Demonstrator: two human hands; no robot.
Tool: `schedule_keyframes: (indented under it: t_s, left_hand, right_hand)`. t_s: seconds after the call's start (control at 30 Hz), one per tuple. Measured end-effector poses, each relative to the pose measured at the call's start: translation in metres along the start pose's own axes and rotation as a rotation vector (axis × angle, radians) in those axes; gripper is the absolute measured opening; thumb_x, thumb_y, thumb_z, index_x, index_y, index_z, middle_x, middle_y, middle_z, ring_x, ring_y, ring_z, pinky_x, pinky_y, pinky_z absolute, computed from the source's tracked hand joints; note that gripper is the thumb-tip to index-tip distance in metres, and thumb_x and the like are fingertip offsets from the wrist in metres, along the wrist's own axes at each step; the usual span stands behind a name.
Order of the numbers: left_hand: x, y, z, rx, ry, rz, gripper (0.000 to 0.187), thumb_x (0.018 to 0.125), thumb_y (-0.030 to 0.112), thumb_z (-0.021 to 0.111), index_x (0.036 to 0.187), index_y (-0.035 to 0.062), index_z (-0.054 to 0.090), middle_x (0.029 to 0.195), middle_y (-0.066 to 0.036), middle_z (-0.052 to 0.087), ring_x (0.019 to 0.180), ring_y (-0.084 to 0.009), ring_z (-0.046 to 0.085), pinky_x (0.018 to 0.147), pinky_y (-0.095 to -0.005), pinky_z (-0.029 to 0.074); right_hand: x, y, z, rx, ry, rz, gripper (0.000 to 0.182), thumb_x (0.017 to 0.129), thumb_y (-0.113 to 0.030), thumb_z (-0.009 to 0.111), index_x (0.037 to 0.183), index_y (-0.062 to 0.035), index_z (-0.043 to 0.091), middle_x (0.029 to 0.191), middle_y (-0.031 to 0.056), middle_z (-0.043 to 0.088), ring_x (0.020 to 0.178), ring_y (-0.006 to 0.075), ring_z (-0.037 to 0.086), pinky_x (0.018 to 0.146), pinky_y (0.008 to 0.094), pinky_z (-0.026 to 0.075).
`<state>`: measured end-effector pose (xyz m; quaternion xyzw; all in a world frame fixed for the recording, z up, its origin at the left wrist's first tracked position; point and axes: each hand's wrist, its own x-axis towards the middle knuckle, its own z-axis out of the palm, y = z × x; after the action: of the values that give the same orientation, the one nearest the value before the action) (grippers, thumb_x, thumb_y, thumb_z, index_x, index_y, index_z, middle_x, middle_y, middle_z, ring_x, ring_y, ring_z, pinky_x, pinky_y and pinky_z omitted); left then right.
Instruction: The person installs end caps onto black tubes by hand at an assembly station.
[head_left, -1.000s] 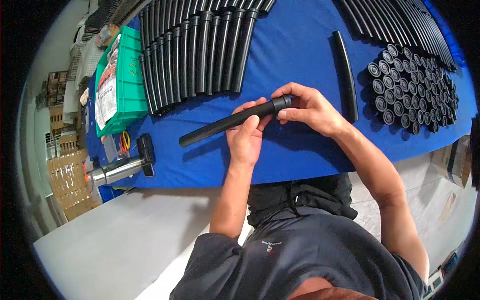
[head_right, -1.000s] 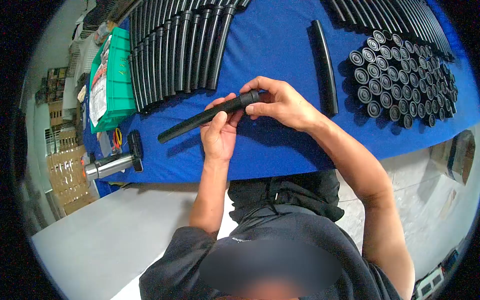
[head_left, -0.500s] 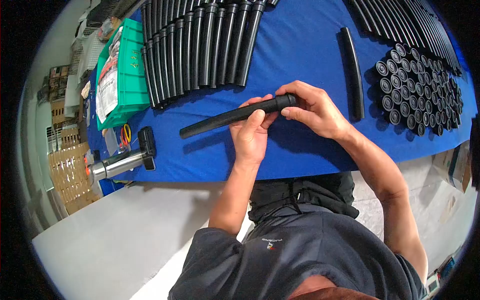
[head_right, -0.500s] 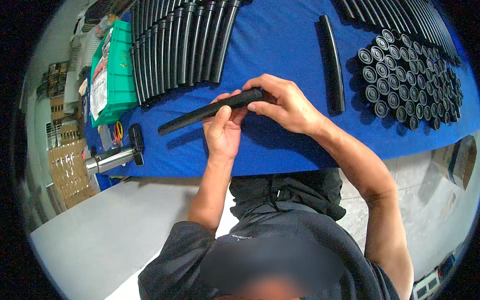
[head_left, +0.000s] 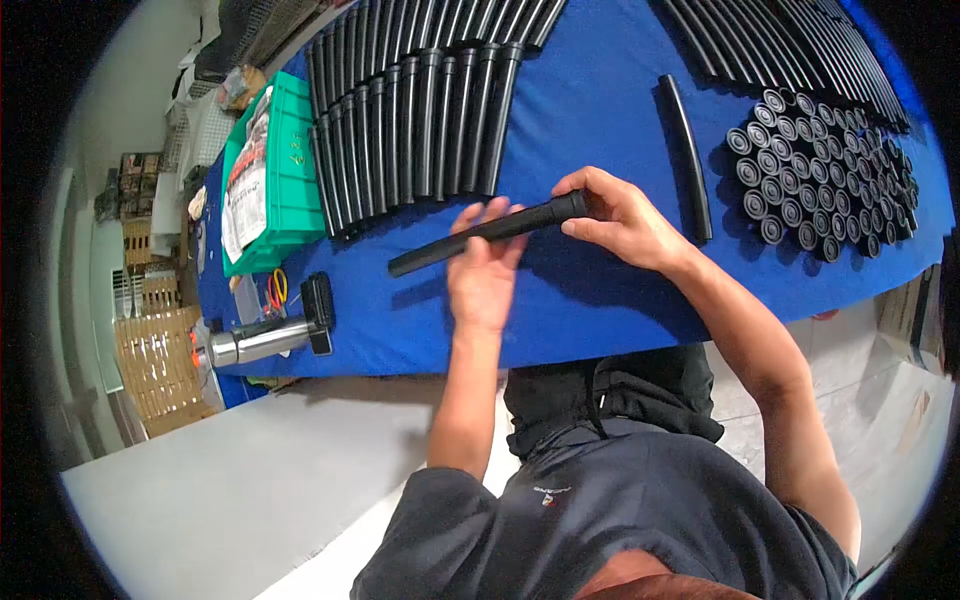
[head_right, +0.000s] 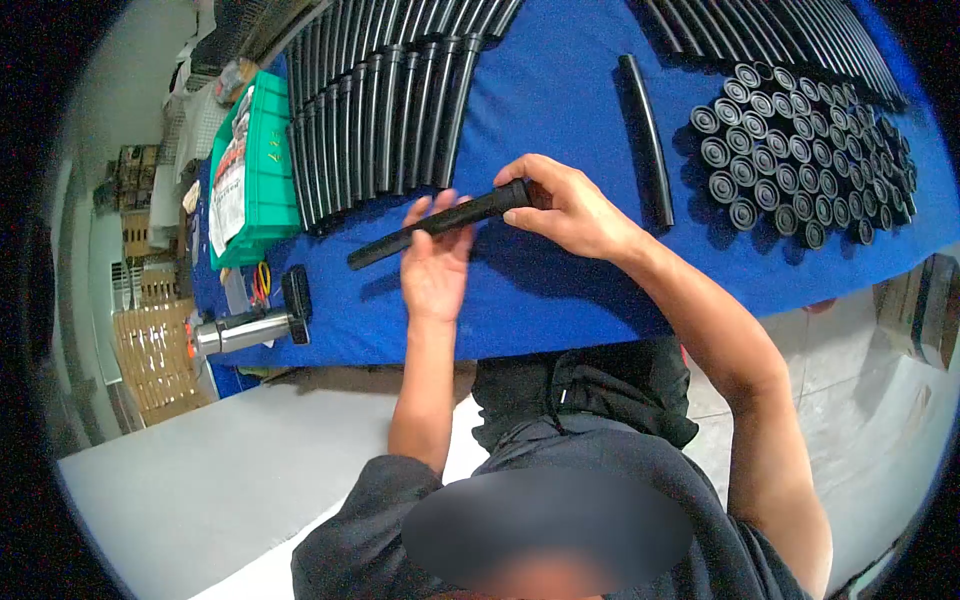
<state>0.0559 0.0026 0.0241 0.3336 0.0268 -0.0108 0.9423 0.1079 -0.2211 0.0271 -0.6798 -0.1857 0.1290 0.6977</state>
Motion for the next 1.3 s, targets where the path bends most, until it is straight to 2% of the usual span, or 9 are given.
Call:
schedule_keyframes:
  t_s: [0.13, 0.2, 0.4, 0.53, 0.63, 0.73, 0.9, 1.1, 1.3]
  left_hand:
    - [-0.007, 0.006, -0.031, -0.066, -0.001, -0.015, 0.031, 0.092, 0.008, 0.068, 0.121, 0.0043, 0.06, 0.125, -0.023, 0.064, 0.123, -0.0399, 0.058, 0.107, -0.049, 0.051]
    - [-0.008, 0.006, -0.032, -0.057, 0.002, -0.008, 0.029, 0.092, 0.007, 0.068, 0.12, 0.0034, 0.061, 0.125, -0.024, 0.064, 0.123, -0.0398, 0.058, 0.106, -0.0493, 0.051]
    - [-0.009, 0.004, -0.029, -0.003, 0.039, 0.008, 0.028, 0.091, 0.006, 0.068, 0.119, 0.0025, 0.062, 0.124, -0.024, 0.064, 0.123, -0.0395, 0.059, 0.105, -0.0496, 0.052]
    - [-0.012, 0.005, -0.03, -0.027, 0.084, -0.011, 0.029, 0.09, 0.008, 0.071, 0.117, 0.0032, 0.062, 0.125, -0.022, 0.065, 0.123, -0.0388, 0.059, 0.105, -0.0494, 0.052]
    - [-0.01, 0.005, -0.038, -0.048, -0.032, 0.006, 0.032, 0.095, 0.016, 0.065, 0.123, 0.0009, 0.06, 0.133, -0.02, 0.06, 0.129, -0.0376, 0.053, 0.116, -0.0495, 0.039]
    - [-0.01, 0.006, -0.039, -0.004, -0.045, -0.004, 0.033, 0.098, 0.02, 0.061, 0.127, 0.0032, 0.059, 0.133, -0.02, 0.061, 0.13, -0.0367, 0.052, 0.117, -0.05, 0.036]
    - [-0.009, 0.008, -0.046, -0.105, -0.114, -0.029, 0.031, 0.101, 0.019, 0.058, 0.128, 0.0032, 0.058, 0.137, -0.02, 0.058, 0.128, -0.0356, 0.055, 0.113, -0.0504, 0.043]
    - [-0.011, 0.007, -0.034, -0.042, -0.093, 0.045, 0.04, 0.1, 0.013, 0.057, 0.138, 0.0042, 0.047, 0.135, -0.019, 0.059, 0.131, -0.0343, 0.052, 0.111, -0.0488, 0.046]
    - [-0.01, 0.01, -0.048, -0.153, -0.141, -0.045, 0.028, 0.101, 0.01, 0.056, 0.127, 0.0011, 0.056, 0.132, -0.02, 0.06, 0.13, -0.035, 0.053, 0.113, -0.0478, 0.045]
  right_hand:
    - [0.001, -0.004, 0.007, 0.015, -0.082, -0.062, 0.033, 0.086, -0.014, 0.076, 0.114, -0.0012, 0.061, 0.087, 0.0035, 0.061, 0.08, 0.0087, 0.058, 0.07, 0.0276, 0.049]
    - [-0.002, -0.015, 0.01, 0.06, -0.108, 0.138, 0.027, 0.089, -0.007, 0.072, 0.113, -0.0006, 0.062, 0.083, -0.0006, 0.059, 0.074, 0.0077, 0.058, 0.065, 0.0262, 0.047]
    - [-0.003, -0.004, 0.008, -0.225, -0.027, -0.196, 0.027, 0.087, -0.01, 0.074, 0.109, 0.0013, 0.063, 0.081, 0.0082, 0.064, 0.071, 0.0152, 0.065, 0.064, 0.0321, 0.051]
    - [-0.001, 0.0, 0.013, -0.194, -0.01, -0.243, 0.03, 0.085, -0.016, 0.075, 0.107, 0.0007, 0.064, 0.085, 0.0123, 0.066, 0.077, 0.0221, 0.067, 0.069, 0.0357, 0.052]
    - [-0.003, 0.002, 0.011, -0.224, 0.009, -0.279, 0.032, 0.084, -0.02, 0.076, 0.107, -0.0001, 0.065, 0.088, 0.0147, 0.066, 0.084, 0.0277, 0.067, 0.074, 0.039, 0.052]
    - [-0.008, 0.001, 0.012, -0.218, 0.0, -0.294, 0.034, 0.082, -0.021, 0.076, 0.107, -0.0015, 0.064, 0.092, 0.0174, 0.065, 0.085, 0.0348, 0.066, 0.076, 0.0422, 0.052]
    - [-0.012, 0.001, 0.008, -0.421, -0.028, -0.469, 0.035, 0.079, -0.016, 0.077, 0.109, -0.0049, 0.06, 0.099, 0.0147, 0.06, 0.083, 0.0381, 0.064, 0.069, 0.0462, 0.054]
    - [-0.013, 0.004, 0.016, -0.334, -0.048, -0.461, 0.035, 0.081, -0.026, 0.072, 0.097, 0.0016, 0.059, 0.085, 0.0209, 0.063, 0.085, 0.0419, 0.063, 0.074, 0.0509, 0.051]
    - [-0.008, 0.008, 0.018, -0.279, -0.033, -0.481, 0.033, 0.076, -0.022, 0.073, 0.095, 0.0011, 0.059, 0.082, 0.021, 0.064, 0.082, 0.0428, 0.064, 0.073, 0.0503, 0.05]
